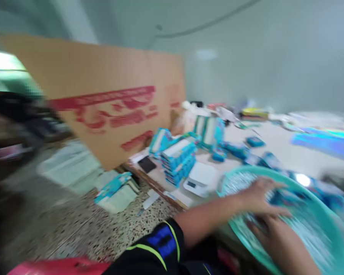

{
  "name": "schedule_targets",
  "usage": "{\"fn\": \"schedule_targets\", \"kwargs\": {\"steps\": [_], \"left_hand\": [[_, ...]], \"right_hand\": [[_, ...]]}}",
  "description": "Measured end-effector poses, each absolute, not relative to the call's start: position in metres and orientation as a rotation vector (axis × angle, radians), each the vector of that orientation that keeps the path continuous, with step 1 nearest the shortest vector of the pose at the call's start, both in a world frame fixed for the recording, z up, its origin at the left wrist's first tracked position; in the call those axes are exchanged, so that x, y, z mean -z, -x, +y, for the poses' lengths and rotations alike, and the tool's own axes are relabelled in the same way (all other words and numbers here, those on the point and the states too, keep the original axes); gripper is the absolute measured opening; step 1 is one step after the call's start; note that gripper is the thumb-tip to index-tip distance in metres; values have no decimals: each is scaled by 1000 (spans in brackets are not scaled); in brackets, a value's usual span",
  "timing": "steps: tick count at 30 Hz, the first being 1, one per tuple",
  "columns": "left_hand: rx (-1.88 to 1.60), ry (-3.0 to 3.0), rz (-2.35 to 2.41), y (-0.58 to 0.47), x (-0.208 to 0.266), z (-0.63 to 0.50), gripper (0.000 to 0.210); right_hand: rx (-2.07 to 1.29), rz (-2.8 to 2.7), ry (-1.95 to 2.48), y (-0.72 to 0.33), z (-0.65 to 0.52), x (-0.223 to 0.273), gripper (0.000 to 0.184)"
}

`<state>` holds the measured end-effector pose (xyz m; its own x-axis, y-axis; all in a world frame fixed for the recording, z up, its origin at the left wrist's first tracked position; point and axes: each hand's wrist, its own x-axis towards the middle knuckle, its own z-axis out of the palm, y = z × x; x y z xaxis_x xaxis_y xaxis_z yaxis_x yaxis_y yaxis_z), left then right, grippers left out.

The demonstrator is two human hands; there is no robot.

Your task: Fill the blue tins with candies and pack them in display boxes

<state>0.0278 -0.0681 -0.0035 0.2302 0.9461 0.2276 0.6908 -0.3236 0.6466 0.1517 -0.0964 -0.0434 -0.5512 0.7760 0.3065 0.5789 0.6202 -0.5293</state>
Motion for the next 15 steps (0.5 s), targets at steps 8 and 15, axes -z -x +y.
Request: {"fn": "schedule_targets", "kwargs": {"steps": [8, 15], "left_hand": [[-683, -2122, 1337, -42, -24, -6, 31], [-715, -2220, 1329, -19, -8, -2, 68]], "right_hand": [[-504, -2383, 1307, -158, -108, 0, 9], [-618, -2132, 1481, -170, -107, 6, 10]]}}
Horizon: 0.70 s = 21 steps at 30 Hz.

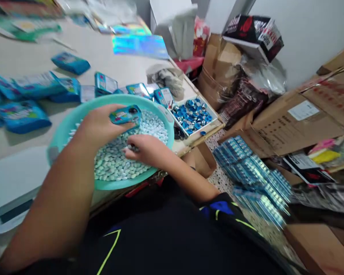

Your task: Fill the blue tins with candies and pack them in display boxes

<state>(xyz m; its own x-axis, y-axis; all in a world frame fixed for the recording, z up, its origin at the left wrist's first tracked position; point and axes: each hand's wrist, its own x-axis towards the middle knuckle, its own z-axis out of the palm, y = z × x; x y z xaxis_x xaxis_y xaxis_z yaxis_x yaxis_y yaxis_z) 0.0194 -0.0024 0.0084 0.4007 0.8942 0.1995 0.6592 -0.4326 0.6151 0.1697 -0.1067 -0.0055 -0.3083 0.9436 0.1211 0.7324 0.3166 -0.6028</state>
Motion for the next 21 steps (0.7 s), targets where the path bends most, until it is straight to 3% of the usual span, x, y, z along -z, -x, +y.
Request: {"fn": "schedule_targets", "kwargs": {"steps": [6, 11, 15, 21], "left_hand": [[-584, -2178, 1061, -19, -5, -11, 75], [-670, -2125, 1279, -10, -5, -3, 91], [-636, -2136, 1363, -4, -13, -3, 77], [-755, -2068, 1336, -4, -16, -3, 82]], "right_hand": [[-549, -1852, 1563, -173, -106, 2, 30], [-513, -2145, 1638, -161, -107, -2, 31], [-483, -2341, 1591, -155, -103, 0, 38], [-574, -2341, 1480, -159, -91, 2, 22]]}}
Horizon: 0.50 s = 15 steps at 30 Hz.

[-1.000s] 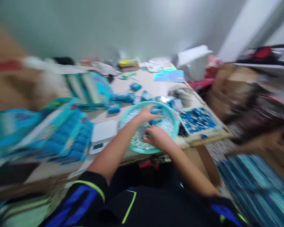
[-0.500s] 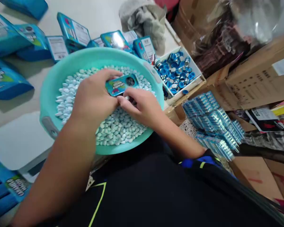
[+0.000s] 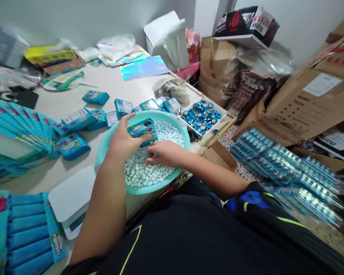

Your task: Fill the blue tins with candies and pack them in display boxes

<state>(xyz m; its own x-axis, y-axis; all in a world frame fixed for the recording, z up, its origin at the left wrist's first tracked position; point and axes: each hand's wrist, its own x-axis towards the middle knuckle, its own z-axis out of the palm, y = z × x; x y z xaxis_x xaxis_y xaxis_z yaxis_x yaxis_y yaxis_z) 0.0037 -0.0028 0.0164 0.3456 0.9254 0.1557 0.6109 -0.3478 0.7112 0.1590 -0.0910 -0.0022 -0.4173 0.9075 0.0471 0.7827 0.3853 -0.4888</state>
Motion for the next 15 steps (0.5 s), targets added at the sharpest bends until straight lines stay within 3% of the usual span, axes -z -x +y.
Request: {"fn": "schedule_targets", "kwargs": {"steps": [4, 8, 15], "left_hand": [[-812, -2010, 1329, 1, -5, 4, 77], [-842, -1981, 1184, 13, 7, 5, 59], [-908, -1985, 1082, 15, 15, 2, 53]], "right_hand": [[-706, -2150, 1337, -162, -93, 9, 27], [-797, -1789, 1254, -160, -87, 8, 42], [-753, -1194, 1031, -151, -53, -37, 66]]}}
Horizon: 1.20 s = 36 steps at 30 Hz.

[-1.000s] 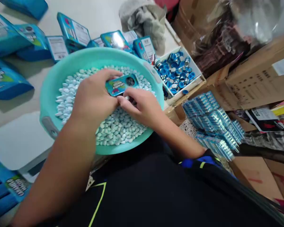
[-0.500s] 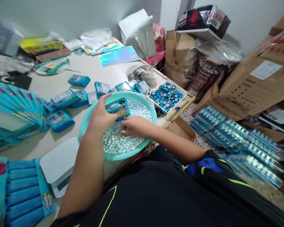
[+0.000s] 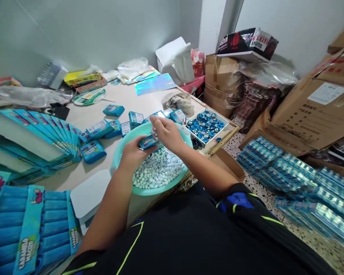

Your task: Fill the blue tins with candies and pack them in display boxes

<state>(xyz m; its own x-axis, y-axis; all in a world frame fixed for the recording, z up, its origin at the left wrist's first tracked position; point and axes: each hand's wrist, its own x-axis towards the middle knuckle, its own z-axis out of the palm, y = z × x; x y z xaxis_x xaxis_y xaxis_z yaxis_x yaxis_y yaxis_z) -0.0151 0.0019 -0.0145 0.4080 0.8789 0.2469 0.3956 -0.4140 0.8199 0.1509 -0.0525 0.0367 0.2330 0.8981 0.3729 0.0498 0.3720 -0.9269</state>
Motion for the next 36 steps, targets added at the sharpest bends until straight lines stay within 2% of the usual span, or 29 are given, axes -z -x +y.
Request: {"fn": "schedule_targets", "kwargs": {"steps": [3, 7, 10, 12, 14, 18, 23, 26, 28, 31, 36], "left_hand": [[-1134, -1973, 1154, 17, 4, -5, 53], [-1491, -1905, 1338, 59, -22, -20, 57], [-1603, -1922, 1640, 112, -40, -46, 64], [-1537, -1935, 1890, 144, -47, -69, 67], [-1353, -1944, 2064, 169, -47, -88, 61], [-1072, -1872, 2179, 198, -22, -100, 48], [-1010, -1645, 2193, 210, 11, -89, 52], [-1143, -1527, 2082, 211, 6, -94, 73], [-1361, -1527, 1995, 210, -6, -104, 76], [-1530, -1570, 1915, 207, -21, -117, 65], [-1488, -1485, 1842, 202, -21, -114, 47]], "right_hand": [[-639, -1228, 1194, -152, -56, -35, 68], [-534, -1715, 1619, -161, -69, -12, 63], [-479, -1917, 1691, -168, -68, 6, 48], [-481, -1979, 1652, -171, -68, 14, 40], [-588, -2075, 1621, -174, -70, 17, 35], [-771, -2284, 1604, -177, -77, 16, 39], [-827, -2305, 1591, -180, -77, 14, 43], [-848, -2264, 1572, -183, -75, 16, 44], [-845, -2244, 1550, -185, -75, 18, 45], [-846, -2231, 1531, -188, -74, 20, 46], [-822, -2214, 1533, -189, -71, 21, 45]]}}
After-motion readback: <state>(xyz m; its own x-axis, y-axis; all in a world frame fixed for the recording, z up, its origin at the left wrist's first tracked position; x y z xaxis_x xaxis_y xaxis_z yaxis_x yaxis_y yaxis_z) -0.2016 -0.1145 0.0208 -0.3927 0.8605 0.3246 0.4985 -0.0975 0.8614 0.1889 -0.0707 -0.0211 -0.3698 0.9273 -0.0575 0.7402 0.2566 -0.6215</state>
